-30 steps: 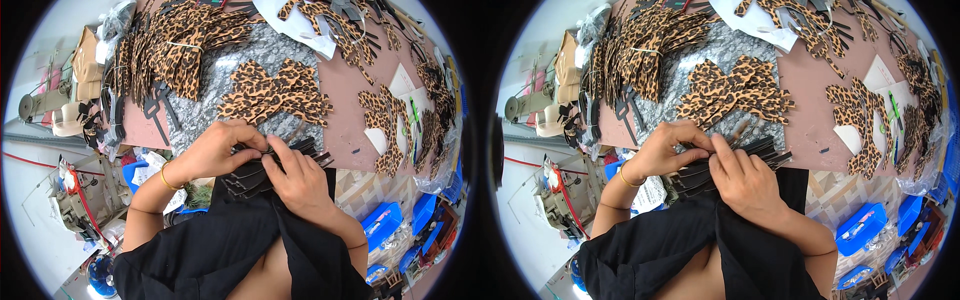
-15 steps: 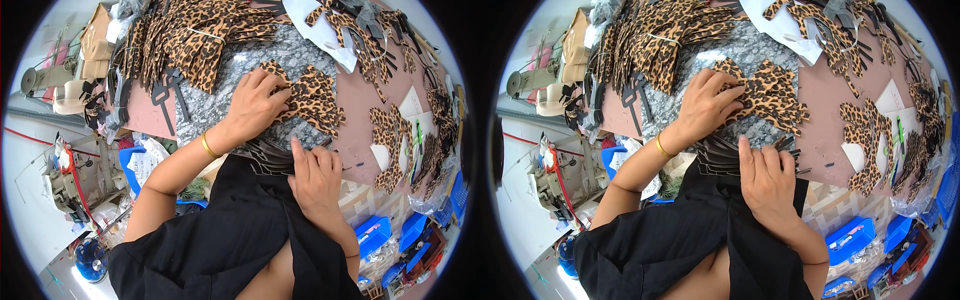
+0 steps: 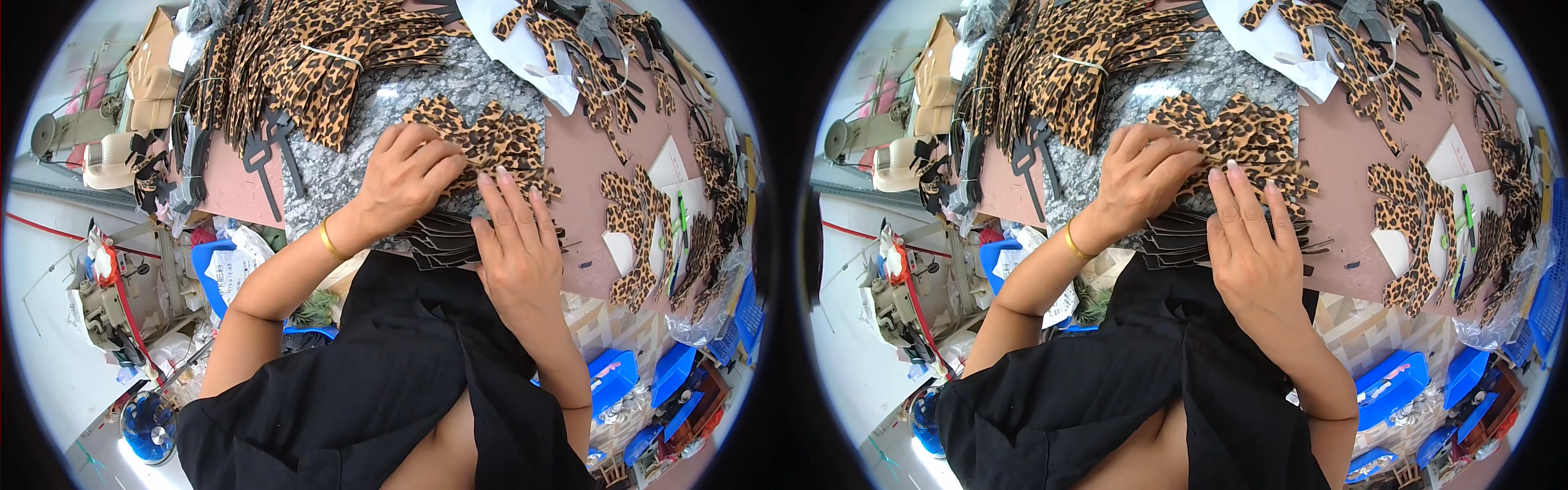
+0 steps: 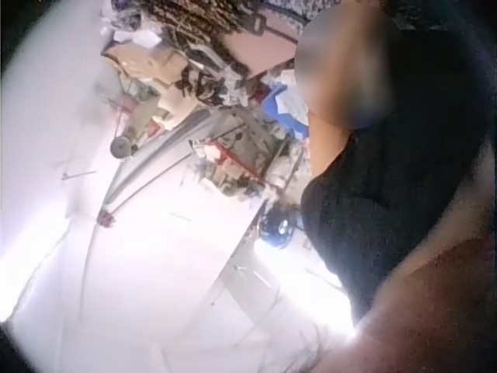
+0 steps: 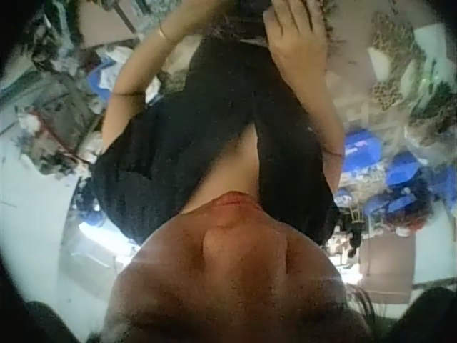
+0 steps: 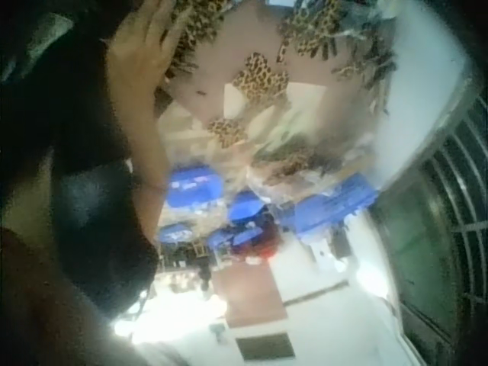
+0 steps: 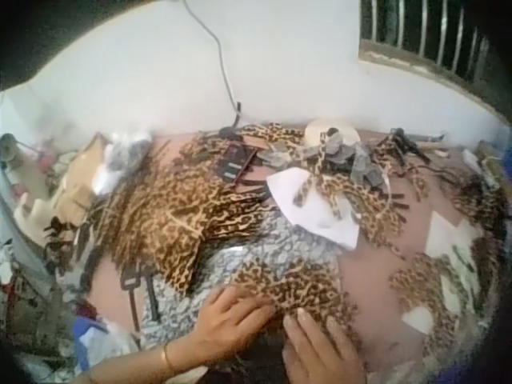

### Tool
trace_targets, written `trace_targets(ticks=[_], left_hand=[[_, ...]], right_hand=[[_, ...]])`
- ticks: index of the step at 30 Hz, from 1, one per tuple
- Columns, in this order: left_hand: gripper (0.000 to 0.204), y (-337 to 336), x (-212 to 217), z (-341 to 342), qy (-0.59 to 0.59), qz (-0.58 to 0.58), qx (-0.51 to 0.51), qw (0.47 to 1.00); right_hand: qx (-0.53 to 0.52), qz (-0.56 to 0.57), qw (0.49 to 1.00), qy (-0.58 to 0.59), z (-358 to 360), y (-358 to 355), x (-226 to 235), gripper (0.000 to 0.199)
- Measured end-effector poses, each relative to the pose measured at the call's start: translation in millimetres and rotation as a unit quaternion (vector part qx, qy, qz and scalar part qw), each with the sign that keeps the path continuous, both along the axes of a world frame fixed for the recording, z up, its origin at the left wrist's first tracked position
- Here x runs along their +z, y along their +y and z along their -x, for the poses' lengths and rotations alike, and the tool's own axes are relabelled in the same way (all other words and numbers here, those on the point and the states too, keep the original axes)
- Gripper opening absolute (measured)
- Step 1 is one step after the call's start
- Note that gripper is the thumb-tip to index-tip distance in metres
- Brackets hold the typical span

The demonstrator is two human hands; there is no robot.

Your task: Sort and organize leopard-print fabric components for shoe manufacturing.

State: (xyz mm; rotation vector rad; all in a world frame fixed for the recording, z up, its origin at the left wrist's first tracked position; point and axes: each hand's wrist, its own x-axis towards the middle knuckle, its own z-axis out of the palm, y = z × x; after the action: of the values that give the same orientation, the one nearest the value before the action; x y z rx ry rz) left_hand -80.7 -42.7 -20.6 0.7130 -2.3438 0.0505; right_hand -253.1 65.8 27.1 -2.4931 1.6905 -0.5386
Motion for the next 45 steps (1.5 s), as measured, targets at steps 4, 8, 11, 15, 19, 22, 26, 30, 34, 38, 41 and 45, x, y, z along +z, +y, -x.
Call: trace_targets(ticks=[4, 8, 11, 15, 19, 22, 26, 30, 34, 38, 41, 45], left_hand=[[0.013, 24, 27, -6, 0.013, -0.241, -0.162, 0.957], [0.015, 27, 33, -27, 0.02, -0.363, -0.15, 0.919], [0.02, 15, 21, -30, 0.0, -0.258, -0.016, 0.966], [0.03, 4, -1, -8, -0.031, -0.139, 0.078, 0.987], [0.027, -2, -3, -7, -0.033, -0.146, 0.065, 0.987], [0.027, -6, -7, -10, -0.032, -0.056, 0.038, 0.997], [0.02, 22, 12, -12, -0.016, -0.121, -0.032, 0.992], [0.01, 49, 35, -12, -0.003, -0.325, -0.147, 0.934], [0.011, 16, 30, -12, 0.029, -0.363, -0.073, 0.928], [0.022, 4, 12, 6, -0.045, -0.189, 0.024, 0.981], [0.029, 7, 2, 11, -0.077, -0.139, 0.036, 0.987], [0.023, 12, 3, 12, -0.09, -0.091, 0.015, 0.992]], right_hand=[[0.025, 0.014, 0.999, 0.015, 3, 0, 1, 0.007], [0.059, -0.003, 0.998, 0.015, 5, 12, -3, 0.014], [0.04, -0.007, 0.999, -0.026, 3, 15, -5, 0.025], [0.014, -0.021, 0.999, 0.028, -1, 15, -4, 0.032], [0.017, -0.037, 0.998, 0.047, -2, 17, -2, 0.029], [0.025, -0.065, 0.996, 0.046, -1, 18, -6, 0.024], [0.019, 0.005, 1.0, 0.012, -2, 15, -4, 0.012], [0.024, 0.038, 0.999, 0.018, 0, 19, -10, 0.007], [0.041, 0.01, 0.999, -0.001, 5, 22, -10, 0.02], [0.027, 0.009, 0.999, -0.023, 3, 24, -17, 0.035], [0.006, 0.011, 0.999, -0.044, 1, 23, -20, 0.048], [0.004, -0.002, 1.0, -0.024, 4, 21, -17, 0.041]])
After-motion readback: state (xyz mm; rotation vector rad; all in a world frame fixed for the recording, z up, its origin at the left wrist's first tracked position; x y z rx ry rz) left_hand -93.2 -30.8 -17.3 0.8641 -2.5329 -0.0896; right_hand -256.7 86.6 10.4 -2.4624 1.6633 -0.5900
